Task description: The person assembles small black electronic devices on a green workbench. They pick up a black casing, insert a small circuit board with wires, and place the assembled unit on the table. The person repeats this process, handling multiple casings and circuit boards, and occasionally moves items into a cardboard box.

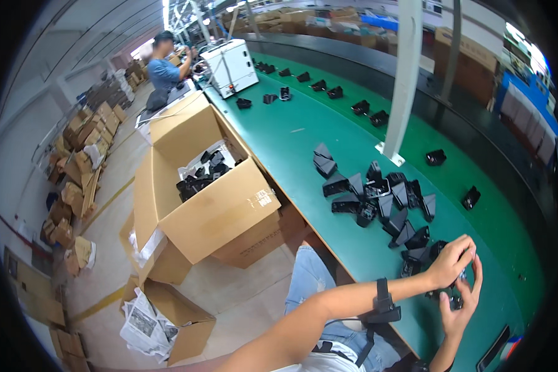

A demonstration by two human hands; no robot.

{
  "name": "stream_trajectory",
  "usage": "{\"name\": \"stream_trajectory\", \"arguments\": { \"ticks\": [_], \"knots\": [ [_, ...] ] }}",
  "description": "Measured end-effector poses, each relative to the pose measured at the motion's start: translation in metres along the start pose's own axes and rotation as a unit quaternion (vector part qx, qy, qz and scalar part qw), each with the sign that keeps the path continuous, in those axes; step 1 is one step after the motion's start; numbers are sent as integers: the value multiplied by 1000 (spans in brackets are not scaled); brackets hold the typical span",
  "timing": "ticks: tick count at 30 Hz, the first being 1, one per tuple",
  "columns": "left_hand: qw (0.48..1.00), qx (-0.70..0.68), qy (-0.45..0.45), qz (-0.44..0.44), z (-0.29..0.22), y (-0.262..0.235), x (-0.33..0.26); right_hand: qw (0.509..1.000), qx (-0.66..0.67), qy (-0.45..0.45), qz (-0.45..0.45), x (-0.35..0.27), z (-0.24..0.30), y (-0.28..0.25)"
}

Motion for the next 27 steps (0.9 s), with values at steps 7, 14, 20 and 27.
{"name": "stream_trajectory", "arguments": {
  "ticks": [7,14,20,27],
  "knots": [
    [995,69,29,-60,-8,3,-11,987,68,142,25,-9,-41,-1],
    [997,41,37,-55,17,6,4,995,42,41,84,20,-41,-4],
    [899,430,76,-7,20,-18,9,988,-76,129,46,102,-160,-40],
    [765,601,-48,228,32,-2,-2,955,-239,167,47,115,-288,-76]
  ]
}}
Point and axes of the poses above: each hand's wrist, its own x-axis towards the middle knuckle, its own y-axis out of the palm, z = x × y, the point moved 5 cm from there along x, towards the middle knuckle, and after that the axes turned 6 degrees about x, right-handed, at the moved point
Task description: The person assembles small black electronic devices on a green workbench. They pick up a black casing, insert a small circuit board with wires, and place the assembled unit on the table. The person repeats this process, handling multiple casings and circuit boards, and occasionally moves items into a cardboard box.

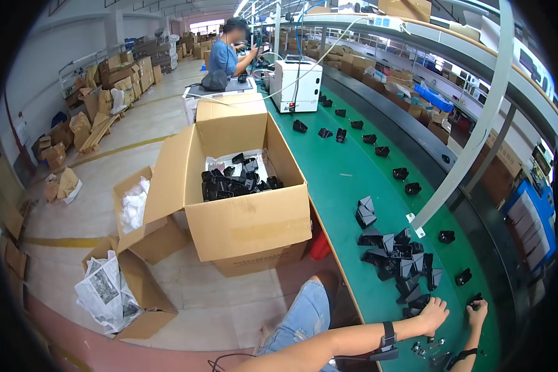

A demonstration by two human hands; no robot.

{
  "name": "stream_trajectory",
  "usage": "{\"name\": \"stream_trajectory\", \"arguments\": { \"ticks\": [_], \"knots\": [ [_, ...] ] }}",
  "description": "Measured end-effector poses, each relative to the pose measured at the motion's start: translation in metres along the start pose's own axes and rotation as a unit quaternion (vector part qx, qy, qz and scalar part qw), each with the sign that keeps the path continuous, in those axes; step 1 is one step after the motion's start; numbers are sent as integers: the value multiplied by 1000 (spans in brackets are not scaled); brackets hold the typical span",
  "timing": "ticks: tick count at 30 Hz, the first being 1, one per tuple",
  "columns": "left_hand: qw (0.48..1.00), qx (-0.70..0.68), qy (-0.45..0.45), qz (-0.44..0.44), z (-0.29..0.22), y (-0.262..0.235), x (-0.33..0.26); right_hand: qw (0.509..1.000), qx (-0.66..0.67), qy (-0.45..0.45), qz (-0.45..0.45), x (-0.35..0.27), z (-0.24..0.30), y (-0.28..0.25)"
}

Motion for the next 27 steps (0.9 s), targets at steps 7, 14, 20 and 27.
{"name": "stream_trajectory", "arguments": {
  "ticks": [7,14,20,27],
  "knots": [
    [994,8,-23,-103,6,45,20,998,8,-58,-2,1,24,9],
    [963,-154,1,-219,2,6,12,931,-281,229,-47,-31,-87,-39],
    [927,-302,82,-206,-12,-6,6,931,-232,266,92,-47,-130,-63],
    [909,-344,156,-177,-17,-15,-1,846,-289,449,8,-103,-110,-100]
  ]
}}
Point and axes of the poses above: each hand's wrist, its own x-axis towards the middle knuckle, its own y-axis out of the palm, z = x × y, the point moved 5 cm from there along x, towards the middle knuckle, and after that the axes turned 6 degrees about x, right-handed, at the moved point
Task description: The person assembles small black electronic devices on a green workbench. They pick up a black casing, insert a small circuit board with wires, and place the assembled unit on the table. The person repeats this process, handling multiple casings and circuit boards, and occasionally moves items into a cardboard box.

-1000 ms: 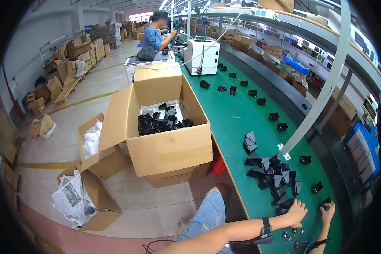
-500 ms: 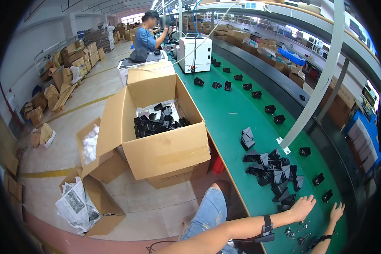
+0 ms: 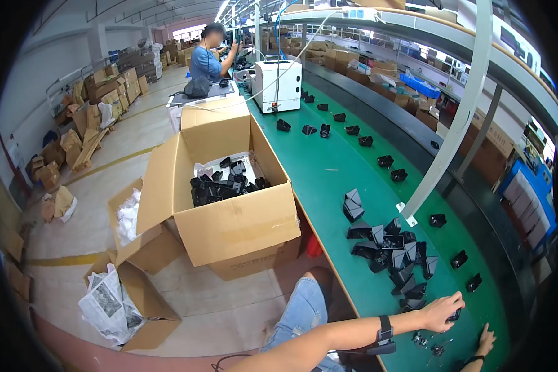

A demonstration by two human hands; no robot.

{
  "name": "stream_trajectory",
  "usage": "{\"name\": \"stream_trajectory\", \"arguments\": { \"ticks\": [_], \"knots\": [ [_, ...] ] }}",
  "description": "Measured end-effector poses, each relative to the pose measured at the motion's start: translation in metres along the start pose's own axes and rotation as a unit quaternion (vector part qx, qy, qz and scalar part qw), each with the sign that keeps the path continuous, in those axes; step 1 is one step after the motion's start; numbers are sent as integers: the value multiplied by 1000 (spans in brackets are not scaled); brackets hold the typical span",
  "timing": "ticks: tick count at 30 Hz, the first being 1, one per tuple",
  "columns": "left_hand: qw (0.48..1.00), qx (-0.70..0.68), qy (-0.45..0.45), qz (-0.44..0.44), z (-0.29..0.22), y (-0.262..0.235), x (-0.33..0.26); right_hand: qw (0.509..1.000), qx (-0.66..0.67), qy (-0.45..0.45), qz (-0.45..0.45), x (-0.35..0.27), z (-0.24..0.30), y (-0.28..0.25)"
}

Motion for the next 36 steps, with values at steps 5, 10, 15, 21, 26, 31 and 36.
{"name": "stream_trajectory", "arguments": {
  "ticks": [5,10,15,21,26,31,36],
  "knots": [
    [997,-64,35,-8,-9,4,-1,989,47,-127,-55,50,-25,30],
    [998,-41,25,-29,-3,-2,-4,948,102,-285,-102,63,-26,44],
    [996,-65,34,-43,-22,-6,4,819,519,-247,-12,90,-55,18],
    [992,-124,-2,-11,-13,1,-1,634,700,-284,167,-166,81,-68],
    [987,-155,-21,29,-12,14,-4,651,626,-396,165,-238,98,-76],
    [987,-149,-49,26,-7,15,-4,656,643,-365,154,-228,79,-46],
    [985,-158,-42,47,-10,19,-6,648,694,-288,123,-227,67,-30]
  ]
}}
Point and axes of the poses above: each hand's wrist, its own x-axis towards the middle knuckle, its own y-axis out of the palm, z = x × y, the point moved 5 cm from there along x, towards the middle knuckle, and after that the axes turned 6 degrees about x, right-handed, at the moved point
